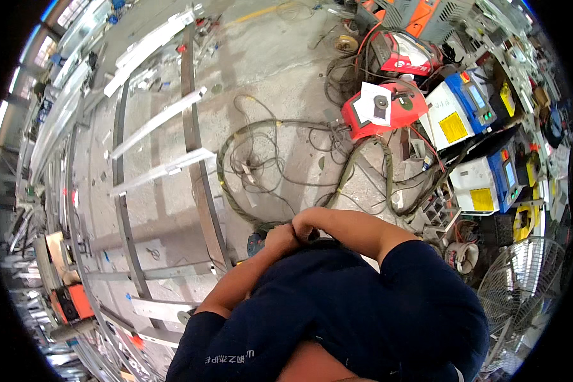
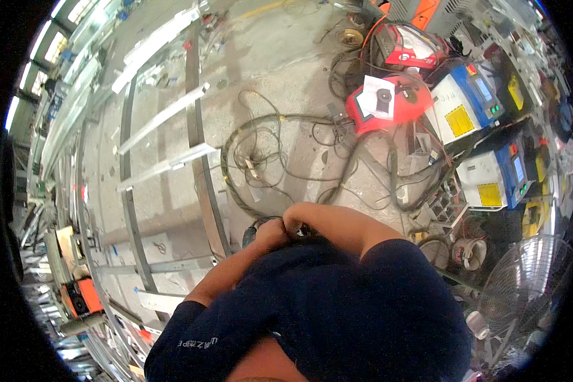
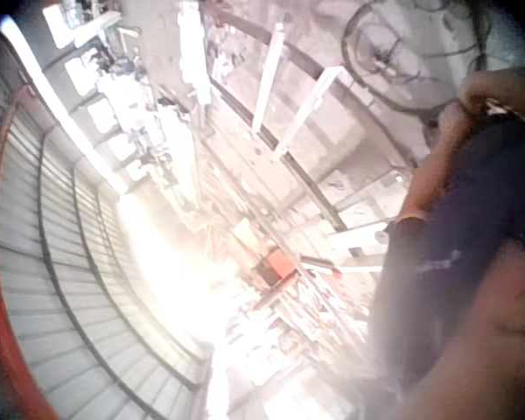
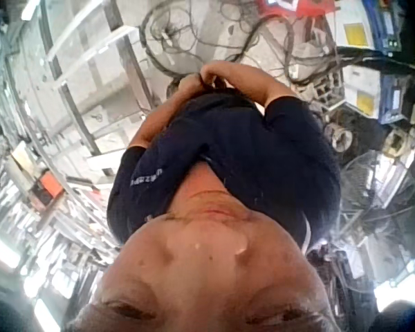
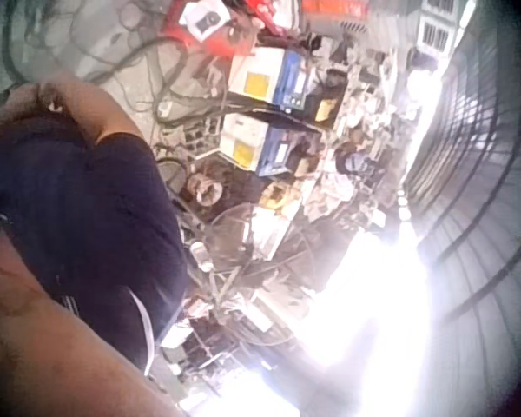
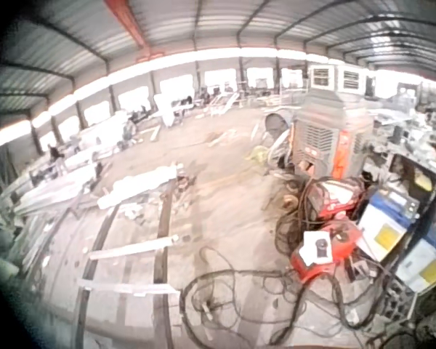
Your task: The person assembles a metal frame by positioning metal bars and using a power drill to fasten them together. They walk around the workshop to retrieve tools and materials, then return to continue drilling and aligning components.
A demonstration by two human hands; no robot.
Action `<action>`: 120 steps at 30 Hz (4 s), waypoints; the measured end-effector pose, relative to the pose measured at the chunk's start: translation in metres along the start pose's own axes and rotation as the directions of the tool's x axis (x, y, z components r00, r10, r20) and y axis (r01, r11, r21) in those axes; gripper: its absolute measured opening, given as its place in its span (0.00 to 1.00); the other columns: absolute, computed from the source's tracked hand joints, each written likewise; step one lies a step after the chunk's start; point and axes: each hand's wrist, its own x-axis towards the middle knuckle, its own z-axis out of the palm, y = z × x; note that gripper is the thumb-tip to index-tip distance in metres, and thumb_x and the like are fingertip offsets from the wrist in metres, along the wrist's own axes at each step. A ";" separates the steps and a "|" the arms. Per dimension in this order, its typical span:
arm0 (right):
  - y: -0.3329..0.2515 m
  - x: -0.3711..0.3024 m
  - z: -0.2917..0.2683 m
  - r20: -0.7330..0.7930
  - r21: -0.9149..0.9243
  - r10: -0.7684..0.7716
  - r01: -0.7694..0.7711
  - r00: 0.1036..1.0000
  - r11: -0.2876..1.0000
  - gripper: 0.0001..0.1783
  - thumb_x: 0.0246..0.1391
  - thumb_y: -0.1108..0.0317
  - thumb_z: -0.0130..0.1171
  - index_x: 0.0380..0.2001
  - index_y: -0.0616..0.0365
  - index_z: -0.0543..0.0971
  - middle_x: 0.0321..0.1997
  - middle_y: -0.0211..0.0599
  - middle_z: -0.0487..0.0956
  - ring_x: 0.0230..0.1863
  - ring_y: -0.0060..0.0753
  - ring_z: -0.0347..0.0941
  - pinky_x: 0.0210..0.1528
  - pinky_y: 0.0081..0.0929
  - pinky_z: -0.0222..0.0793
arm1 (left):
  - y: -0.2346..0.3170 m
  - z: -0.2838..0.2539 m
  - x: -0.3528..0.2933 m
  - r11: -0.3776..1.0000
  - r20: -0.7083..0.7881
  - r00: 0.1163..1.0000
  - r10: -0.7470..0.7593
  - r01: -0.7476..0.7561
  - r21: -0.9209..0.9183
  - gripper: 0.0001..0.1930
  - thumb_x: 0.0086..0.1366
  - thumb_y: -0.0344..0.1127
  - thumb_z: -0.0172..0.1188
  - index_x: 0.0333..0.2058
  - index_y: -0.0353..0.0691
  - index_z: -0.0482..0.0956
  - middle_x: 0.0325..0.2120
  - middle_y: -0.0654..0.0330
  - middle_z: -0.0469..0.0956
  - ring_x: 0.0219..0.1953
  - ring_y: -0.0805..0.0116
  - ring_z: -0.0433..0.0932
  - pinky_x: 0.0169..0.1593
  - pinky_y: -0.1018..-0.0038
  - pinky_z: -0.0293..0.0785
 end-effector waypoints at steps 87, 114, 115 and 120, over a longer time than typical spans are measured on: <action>1.188 0.401 -1.000 0.081 0.985 0.809 0.076 0.582 -0.154 0.24 0.61 0.55 0.53 0.58 0.50 0.72 0.54 0.50 0.77 0.53 0.48 0.76 0.52 0.46 0.74 | 0.340 -0.610 1.325 0.856 0.647 0.699 0.303 0.099 -0.508 0.11 0.45 0.31 0.70 0.27 0.43 0.76 0.26 0.58 0.78 0.33 0.54 0.77 0.41 0.60 0.70; 1.176 0.384 -1.014 0.187 0.930 0.929 0.248 0.319 -0.272 0.35 0.53 0.48 0.64 0.56 0.62 0.71 0.54 0.57 0.75 0.55 0.57 0.72 0.57 0.45 0.69 | 0.345 -0.624 1.347 0.932 0.710 0.639 0.295 -0.030 -0.360 0.11 0.45 0.34 0.68 0.28 0.44 0.77 0.28 0.58 0.80 0.34 0.55 0.79 0.45 0.60 0.72; 1.168 0.371 -1.014 0.180 0.904 0.934 0.322 0.310 -0.281 0.33 0.52 0.49 0.65 0.53 0.63 0.72 0.51 0.56 0.77 0.53 0.56 0.74 0.56 0.44 0.69 | 0.343 -0.620 1.344 0.934 0.660 0.681 0.316 -0.100 -0.344 0.09 0.45 0.34 0.67 0.27 0.44 0.78 0.27 0.58 0.80 0.34 0.54 0.79 0.44 0.60 0.72; 1.099 0.256 -1.015 -0.001 0.482 0.912 0.799 0.410 -0.359 0.19 0.55 0.62 0.66 0.43 0.65 0.78 0.38 0.39 0.82 0.40 0.33 0.77 0.47 0.29 0.72 | 0.336 -0.603 1.321 0.952 0.592 0.760 0.267 -0.111 -0.286 0.10 0.45 0.34 0.68 0.28 0.42 0.79 0.27 0.54 0.79 0.34 0.53 0.79 0.43 0.60 0.74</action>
